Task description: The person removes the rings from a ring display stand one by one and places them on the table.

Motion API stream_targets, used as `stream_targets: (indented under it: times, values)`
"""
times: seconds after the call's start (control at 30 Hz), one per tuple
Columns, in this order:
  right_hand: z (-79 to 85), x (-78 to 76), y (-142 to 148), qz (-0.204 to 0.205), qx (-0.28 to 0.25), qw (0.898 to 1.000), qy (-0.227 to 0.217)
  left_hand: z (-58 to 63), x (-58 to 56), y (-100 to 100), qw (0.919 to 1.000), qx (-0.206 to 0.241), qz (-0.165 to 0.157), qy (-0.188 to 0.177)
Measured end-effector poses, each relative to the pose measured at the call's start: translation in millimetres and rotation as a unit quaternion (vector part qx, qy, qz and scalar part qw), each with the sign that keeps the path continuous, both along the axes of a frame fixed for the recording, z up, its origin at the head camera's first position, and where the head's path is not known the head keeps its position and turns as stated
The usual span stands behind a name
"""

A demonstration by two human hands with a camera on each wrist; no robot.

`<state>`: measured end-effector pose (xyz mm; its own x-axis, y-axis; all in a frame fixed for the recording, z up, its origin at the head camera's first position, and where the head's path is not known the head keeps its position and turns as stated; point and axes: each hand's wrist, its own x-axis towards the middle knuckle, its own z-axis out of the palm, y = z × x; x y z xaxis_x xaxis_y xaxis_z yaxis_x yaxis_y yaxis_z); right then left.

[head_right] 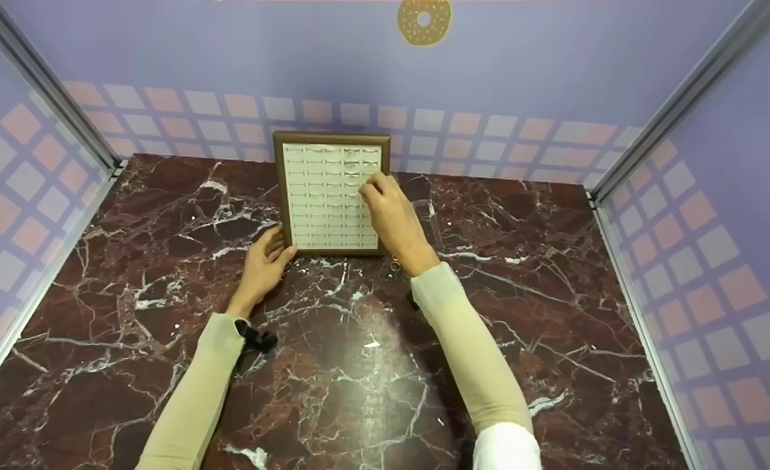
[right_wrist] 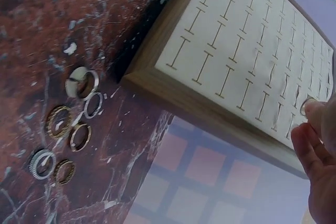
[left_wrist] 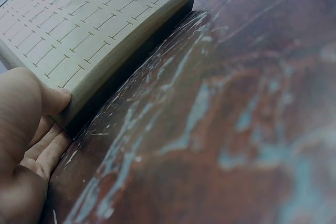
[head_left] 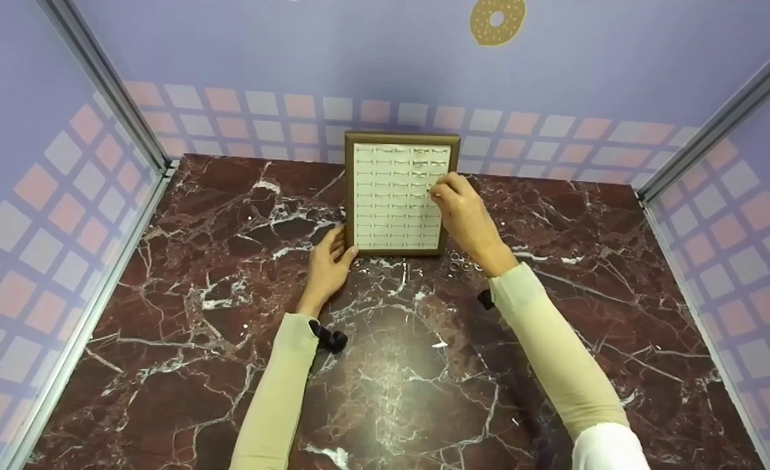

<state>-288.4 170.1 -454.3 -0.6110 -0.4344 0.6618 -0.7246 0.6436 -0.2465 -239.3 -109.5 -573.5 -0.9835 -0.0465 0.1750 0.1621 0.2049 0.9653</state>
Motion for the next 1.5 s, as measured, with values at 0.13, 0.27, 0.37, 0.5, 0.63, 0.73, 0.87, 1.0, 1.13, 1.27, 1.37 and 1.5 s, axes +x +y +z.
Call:
stream_targets:
  times: [0.13,0.27,0.37,0.5,0.63,0.73,0.87,1.0,1.13,1.27,1.37,1.5]
  values:
    - [-1.4,4.3,6.5,0.008,0.002,1.0,-0.025,0.7,-0.5,-0.9,1.0,0.002,0.001,0.003]
    - [-2.8,8.1,12.5,0.019,0.003,0.999,-0.038,1.7,-1.2,-1.6,1.0,0.004,0.0,0.004]
    - [-4.6,10.7,16.5,0.021,0.008,0.999,-0.048,1.9,-1.8,-2.1,1.0,0.006,0.0,0.004]
    - [-8.1,14.6,21.7,0.02,0.019,0.998,-0.062,1.6,-2.7,-2.4,0.9999,0.009,0.002,0.007]
    - [-12.6,18.9,27.4,0.024,0.024,0.997,-0.066,2.0,-3.0,-2.1,0.9999,0.012,0.003,0.008]
    - [-16.8,21.9,32.1,0.032,0.025,0.997,-0.069,2.4,-3.4,-1.9,0.9999,0.011,0.001,0.008]
    - [-22.6,25.4,37.6,0.037,0.026,0.996,-0.074,2.5,-4.1,-1.7,1.0,0.004,0.002,0.008]
    - [-28.1,30.2,42.0,0.029,0.029,0.996,-0.079,2.7,-3.6,-1.1,1.0,0.003,0.004,0.007]
    - [-34.2,35.9,46.5,0.023,0.034,0.996,-0.082,1.6,-2.7,-0.4,0.9999,0.005,0.005,0.007]
    - [-39.6,41.8,51.0,0.021,0.038,0.995,-0.086,0.8,-1.6,0.2,1.0,0.005,0.005,0.006]
    - [-43.6,45.8,53.6,0.022,0.037,0.995,-0.09,0.5,-1.1,0.5,1.0,0.005,0.003,0.003]
    - [-49.7,50.2,56.1,0.027,0.04,0.995,-0.092,-0.6,-0.7,0.2,1.0,0.006,0.004,-0.002]
